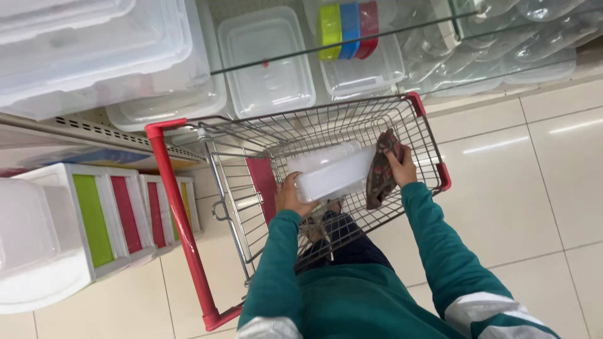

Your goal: Cleaning plastic containers and organizing them on shelves using a cloth.

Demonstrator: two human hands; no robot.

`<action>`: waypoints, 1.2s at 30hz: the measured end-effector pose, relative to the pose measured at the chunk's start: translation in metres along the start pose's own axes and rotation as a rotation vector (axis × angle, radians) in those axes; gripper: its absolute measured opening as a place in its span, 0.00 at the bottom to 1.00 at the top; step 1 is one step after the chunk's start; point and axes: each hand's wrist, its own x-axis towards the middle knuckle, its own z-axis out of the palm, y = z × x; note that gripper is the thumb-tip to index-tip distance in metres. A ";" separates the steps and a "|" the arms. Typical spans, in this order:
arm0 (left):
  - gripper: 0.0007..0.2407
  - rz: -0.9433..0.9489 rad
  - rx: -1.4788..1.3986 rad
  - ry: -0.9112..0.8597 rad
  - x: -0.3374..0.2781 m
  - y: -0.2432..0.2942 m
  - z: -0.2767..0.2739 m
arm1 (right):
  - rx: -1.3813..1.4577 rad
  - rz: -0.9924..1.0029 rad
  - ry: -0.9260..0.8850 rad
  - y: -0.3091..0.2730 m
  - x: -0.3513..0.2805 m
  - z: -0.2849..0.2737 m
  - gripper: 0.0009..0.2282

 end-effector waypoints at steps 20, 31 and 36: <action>0.52 0.187 0.284 0.040 -0.020 0.024 -0.053 | -0.309 -0.423 -0.119 -0.162 -0.127 0.018 0.27; 0.44 0.280 -0.150 0.198 -0.017 -0.035 -0.018 | -0.788 -0.917 -0.159 -0.165 -0.187 0.099 0.29; 0.42 0.340 -0.277 0.218 -0.009 -0.039 -0.006 | -0.990 -0.863 0.245 -0.148 -0.133 0.047 0.28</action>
